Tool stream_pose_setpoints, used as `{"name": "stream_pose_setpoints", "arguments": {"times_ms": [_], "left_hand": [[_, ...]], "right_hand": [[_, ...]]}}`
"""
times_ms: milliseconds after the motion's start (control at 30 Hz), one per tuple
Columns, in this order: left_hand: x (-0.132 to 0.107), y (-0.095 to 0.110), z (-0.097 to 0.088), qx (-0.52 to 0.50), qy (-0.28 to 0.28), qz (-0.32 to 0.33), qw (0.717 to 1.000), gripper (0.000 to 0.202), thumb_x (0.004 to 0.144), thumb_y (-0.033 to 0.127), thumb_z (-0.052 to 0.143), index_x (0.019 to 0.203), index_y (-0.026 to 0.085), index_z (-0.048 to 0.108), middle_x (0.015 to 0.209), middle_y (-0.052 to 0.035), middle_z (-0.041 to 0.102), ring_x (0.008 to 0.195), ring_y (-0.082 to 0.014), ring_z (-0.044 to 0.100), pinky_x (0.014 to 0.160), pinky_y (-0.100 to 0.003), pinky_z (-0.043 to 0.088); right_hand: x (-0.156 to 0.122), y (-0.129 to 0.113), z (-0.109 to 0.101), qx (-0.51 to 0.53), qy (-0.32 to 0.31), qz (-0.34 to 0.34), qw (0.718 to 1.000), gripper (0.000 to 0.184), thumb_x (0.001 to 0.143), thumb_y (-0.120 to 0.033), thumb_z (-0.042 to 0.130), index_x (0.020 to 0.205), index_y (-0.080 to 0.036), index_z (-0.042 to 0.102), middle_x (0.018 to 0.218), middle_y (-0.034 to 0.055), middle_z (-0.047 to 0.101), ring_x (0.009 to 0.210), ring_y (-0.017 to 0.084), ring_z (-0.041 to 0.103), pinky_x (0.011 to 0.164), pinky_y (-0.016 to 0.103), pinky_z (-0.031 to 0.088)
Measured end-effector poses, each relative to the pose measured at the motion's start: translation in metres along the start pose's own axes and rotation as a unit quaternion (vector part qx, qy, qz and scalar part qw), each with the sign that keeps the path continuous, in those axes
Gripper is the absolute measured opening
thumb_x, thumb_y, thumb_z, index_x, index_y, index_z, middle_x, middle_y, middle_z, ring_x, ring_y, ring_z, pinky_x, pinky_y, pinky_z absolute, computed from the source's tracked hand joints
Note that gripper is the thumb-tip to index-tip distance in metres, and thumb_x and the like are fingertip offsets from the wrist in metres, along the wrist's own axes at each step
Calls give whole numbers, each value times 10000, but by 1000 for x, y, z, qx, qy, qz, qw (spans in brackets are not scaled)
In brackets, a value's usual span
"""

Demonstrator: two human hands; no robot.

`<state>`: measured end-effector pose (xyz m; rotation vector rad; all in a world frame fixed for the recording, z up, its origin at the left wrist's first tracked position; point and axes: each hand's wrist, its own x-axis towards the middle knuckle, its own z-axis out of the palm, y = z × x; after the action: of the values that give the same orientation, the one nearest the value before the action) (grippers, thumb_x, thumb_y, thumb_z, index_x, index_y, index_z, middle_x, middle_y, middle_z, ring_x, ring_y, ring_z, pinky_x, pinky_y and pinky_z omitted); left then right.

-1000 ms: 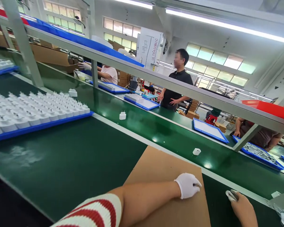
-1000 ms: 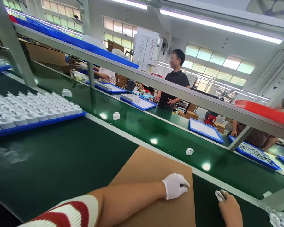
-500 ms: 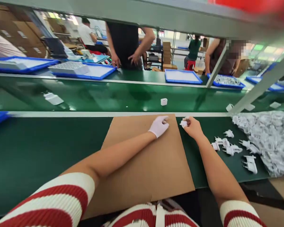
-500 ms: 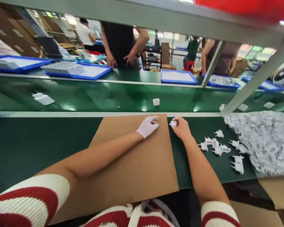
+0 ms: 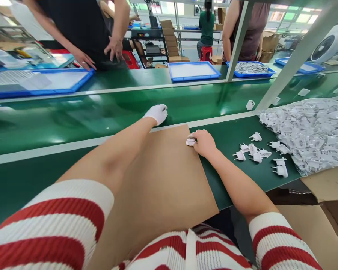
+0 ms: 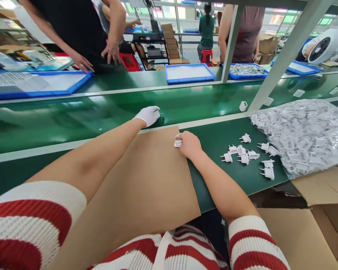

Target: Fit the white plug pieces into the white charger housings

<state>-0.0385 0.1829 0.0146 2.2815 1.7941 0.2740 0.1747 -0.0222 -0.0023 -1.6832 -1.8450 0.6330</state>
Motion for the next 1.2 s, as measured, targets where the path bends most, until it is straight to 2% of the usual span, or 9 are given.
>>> {"name": "stream_pose_setpoints", "arguments": {"times_ms": [100, 200, 333, 467, 633, 767, 900, 1033, 1200], "left_hand": [[-1, -1, -7, 7, 0, -5, 1000, 492, 919, 357, 660, 1364, 154, 718, 1406, -108, 715, 1242, -310, 623, 1158, -458, 461], [-23, 6, -16, 33, 17, 6, 999, 400, 860, 269, 651, 1220, 153, 780, 1325, -82, 737, 1222, -330, 648, 1086, -437, 490], [-88, 28, -15, 29, -9, 37, 999, 342, 884, 223, 562, 1095, 100, 801, 1146, -28, 736, 1166, -314, 665, 1050, -414, 465], [-156, 42, 1, -27, -18, 18, 999, 229, 825, 324, 745, 1007, 209, 820, 1070, -31, 762, 1053, -273, 693, 1009, -370, 529], [-196, 38, 12, -238, -101, 34, 965, 595, 732, 377, 825, 1311, 261, 754, 1062, -13, 777, 914, -229, 729, 908, -332, 601], [-203, 39, 21, -319, -68, -6, 945, 421, 788, 374, 782, 1191, 253, 797, 1021, -15, 805, 868, -217, 738, 881, -332, 603], [-202, 44, 30, -334, -33, -21, 942, 385, 776, 468, 839, 1079, 232, 804, 1038, -15, 813, 984, -243, 747, 963, -341, 581], [-198, 42, 35, -349, -34, -9, 936, 361, 788, 485, 849, 1033, 225, 799, 1018, -7, 806, 966, -226, 744, 986, -334, 566], [-196, 40, 43, -364, -31, 22, 931, 346, 820, 475, 832, 991, 178, 787, 1008, -31, 799, 978, -232, 735, 989, -345, 559]], "right_hand": [[2, 1, -1, 27, 5, 21, 999, 162, 858, -213, 807, 1020, -204, 820, 1057, 82, 777, 1011, 259, 714, 920, 380, 571], [9, 7, 0, 246, -6, 82, 966, 261, 805, -374, 895, 963, -191, 795, 960, 52, 800, 884, 206, 725, 859, 340, 577], [15, 10, 0, 412, -48, 143, 899, 363, 681, -382, 980, 905, -187, 772, 904, 33, 801, 813, 163, 712, 782, 292, 568], [13, 4, -2, 419, -74, 142, 894, 400, 663, -398, 989, 926, -186, 775, 894, 31, 796, 771, 149, 697, 734, 279, 566], [5, -8, -1, 363, -13, 74, 929, 487, 604, -463, 1003, 933, -174, 790, 928, 48, 802, 865, 194, 719, 848, 343, 604], [-4, -21, 3, 294, 34, 28, 955, 446, 762, -514, 903, 1045, -183, 808, 1012, 58, 800, 931, 212, 710, 907, 370, 610], [-17, -33, 4, 76, 24, -65, 995, 215, 957, -305, 679, 1116, -221, 796, 1099, 57, 747, 1020, 221, 673, 920, 349, 569], [-24, -41, 3, -176, -4, -119, 977, 289, 939, -109, 544, 1113, -200, 755, 1070, 87, 660, 1050, 258, 614, 842, 323, 481], [-20, -45, 1, -242, -21, -162, 956, 339, 893, -40, 511, 1105, -207, 715, 1057, 87, 642, 1041, 261, 588, 801, 296, 413]]}}
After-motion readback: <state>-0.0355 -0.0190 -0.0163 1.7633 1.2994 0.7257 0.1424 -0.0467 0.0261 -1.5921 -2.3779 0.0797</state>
